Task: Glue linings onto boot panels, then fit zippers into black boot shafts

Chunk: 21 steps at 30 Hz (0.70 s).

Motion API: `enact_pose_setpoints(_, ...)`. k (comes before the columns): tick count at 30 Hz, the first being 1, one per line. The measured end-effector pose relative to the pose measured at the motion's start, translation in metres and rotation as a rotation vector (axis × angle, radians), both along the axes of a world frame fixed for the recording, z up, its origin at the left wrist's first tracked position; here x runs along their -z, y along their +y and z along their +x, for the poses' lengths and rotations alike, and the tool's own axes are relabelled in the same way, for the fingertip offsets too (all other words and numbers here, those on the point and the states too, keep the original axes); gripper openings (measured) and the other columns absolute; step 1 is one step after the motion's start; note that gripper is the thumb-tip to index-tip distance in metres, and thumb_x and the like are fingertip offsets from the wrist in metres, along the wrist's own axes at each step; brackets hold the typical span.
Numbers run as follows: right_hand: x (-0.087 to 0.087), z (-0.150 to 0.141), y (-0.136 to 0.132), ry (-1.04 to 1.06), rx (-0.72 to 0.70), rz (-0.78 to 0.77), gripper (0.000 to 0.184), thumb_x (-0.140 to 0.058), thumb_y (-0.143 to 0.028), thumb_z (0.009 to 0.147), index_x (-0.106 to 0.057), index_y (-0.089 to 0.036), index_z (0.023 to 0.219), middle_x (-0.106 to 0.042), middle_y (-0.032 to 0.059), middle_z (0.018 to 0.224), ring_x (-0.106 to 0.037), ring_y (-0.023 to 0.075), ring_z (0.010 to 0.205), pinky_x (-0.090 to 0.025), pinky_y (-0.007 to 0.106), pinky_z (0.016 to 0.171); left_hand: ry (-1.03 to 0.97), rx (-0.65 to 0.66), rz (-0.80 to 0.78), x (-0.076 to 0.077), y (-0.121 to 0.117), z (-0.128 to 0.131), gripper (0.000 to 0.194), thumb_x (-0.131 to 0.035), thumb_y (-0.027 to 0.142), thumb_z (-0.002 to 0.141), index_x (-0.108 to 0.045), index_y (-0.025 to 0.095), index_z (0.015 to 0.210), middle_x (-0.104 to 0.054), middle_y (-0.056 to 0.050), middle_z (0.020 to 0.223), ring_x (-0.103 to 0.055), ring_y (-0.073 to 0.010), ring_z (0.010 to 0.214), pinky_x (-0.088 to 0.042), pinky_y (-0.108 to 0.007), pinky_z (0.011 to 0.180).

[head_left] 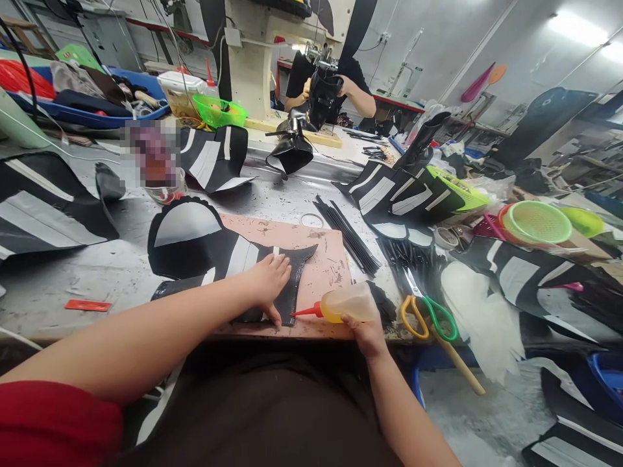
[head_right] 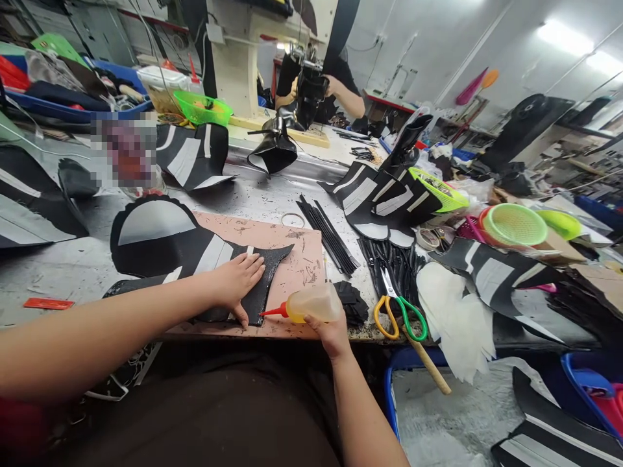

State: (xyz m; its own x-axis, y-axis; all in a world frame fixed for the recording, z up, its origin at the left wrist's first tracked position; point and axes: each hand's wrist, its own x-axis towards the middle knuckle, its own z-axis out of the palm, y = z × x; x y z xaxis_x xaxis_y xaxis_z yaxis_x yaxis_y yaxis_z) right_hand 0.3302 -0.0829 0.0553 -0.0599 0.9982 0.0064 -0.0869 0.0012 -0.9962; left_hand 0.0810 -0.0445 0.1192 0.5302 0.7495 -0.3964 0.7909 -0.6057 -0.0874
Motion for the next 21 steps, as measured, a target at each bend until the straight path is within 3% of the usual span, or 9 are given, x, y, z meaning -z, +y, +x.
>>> enact_pose_setpoints(6, 0.001, 0.000, 0.000, 0.000, 0.024, 0.003, 0.055, -0.080, -0.035, 0.049, -0.058, -0.016, 0.095, -0.068, 0.0077, 0.090, -0.064, 0.0257, 0.082, -0.052, 0.043, 0.078, 0.002, -0.002, -0.003, -0.003, -0.001, 0.002, 0.114, -0.062, 0.068, 0.050, -0.029, -0.001, 0.133, -0.017, -0.027, 0.140, -0.016, -0.0388, 0.132, -0.014, -0.048, 0.106)
enact_pose_setpoints(15, -0.022, -0.013, 0.034, -0.122, 0.136, 0.034, 0.061, -0.082, -0.032, 0.043, -0.056, -0.014, 0.095, -0.065, 0.0125, 0.099, -0.061, 0.0292, 0.092, -0.048, 0.048, 0.084, 0.023, 0.004, -0.001, -0.005, -0.002, 0.002, 0.114, -0.064, 0.066, 0.050, -0.028, -0.003, 0.133, -0.017, -0.028, 0.140, -0.015, -0.0379, 0.132, -0.014, -0.047, 0.106)
enact_pose_setpoints(21, -0.008, 0.000, 0.005, -0.009, -0.007, -0.033, 0.061, -0.082, -0.032, 0.043, -0.057, -0.016, 0.096, -0.068, 0.0081, 0.093, -0.063, 0.0267, 0.085, -0.050, 0.045, 0.080, -0.021, 0.003, 0.006, -0.001, -0.001, 0.000, 0.114, -0.063, 0.067, 0.050, -0.029, -0.003, 0.133, -0.019, -0.028, 0.140, -0.017, -0.0391, 0.131, -0.014, -0.048, 0.105)
